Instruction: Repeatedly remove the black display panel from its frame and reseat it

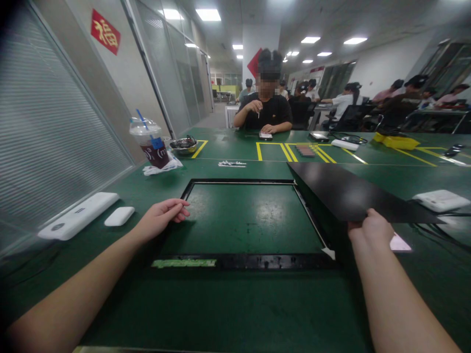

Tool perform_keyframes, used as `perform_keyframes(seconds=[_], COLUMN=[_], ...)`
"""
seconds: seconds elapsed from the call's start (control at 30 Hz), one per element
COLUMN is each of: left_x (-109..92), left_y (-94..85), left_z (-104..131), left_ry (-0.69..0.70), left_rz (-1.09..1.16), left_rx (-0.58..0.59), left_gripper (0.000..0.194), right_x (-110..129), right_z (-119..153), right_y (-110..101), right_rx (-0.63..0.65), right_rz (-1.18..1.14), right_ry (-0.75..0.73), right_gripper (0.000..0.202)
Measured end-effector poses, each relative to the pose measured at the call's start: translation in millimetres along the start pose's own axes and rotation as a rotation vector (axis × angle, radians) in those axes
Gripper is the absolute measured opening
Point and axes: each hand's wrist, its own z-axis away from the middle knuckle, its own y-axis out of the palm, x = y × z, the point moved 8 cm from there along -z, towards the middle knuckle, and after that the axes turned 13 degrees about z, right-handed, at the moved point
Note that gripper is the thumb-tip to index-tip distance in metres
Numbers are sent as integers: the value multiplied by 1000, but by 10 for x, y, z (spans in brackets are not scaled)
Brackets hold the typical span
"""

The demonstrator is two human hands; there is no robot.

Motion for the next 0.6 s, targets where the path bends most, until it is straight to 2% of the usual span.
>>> perform_keyframes(seconds=[0.13, 0.37, 0.6], left_x=[-19, -62, -38], left_y=[10, 38, 38], left_z=[9, 30, 37], left_ry=[8, 7, 6], left_rz=[-9, -76, -100], left_rx=[-1, 8, 10], left_gripper=[39, 38, 40], right_x=[-108, -166, -202], right_z=[122, 237, 213], right_y=[-62, -81, -99], right_rx=[-123, -203, -255], right_rz=[-64, -69, -42], right_ry=[60, 96, 81], right_gripper=[35, 37, 37])
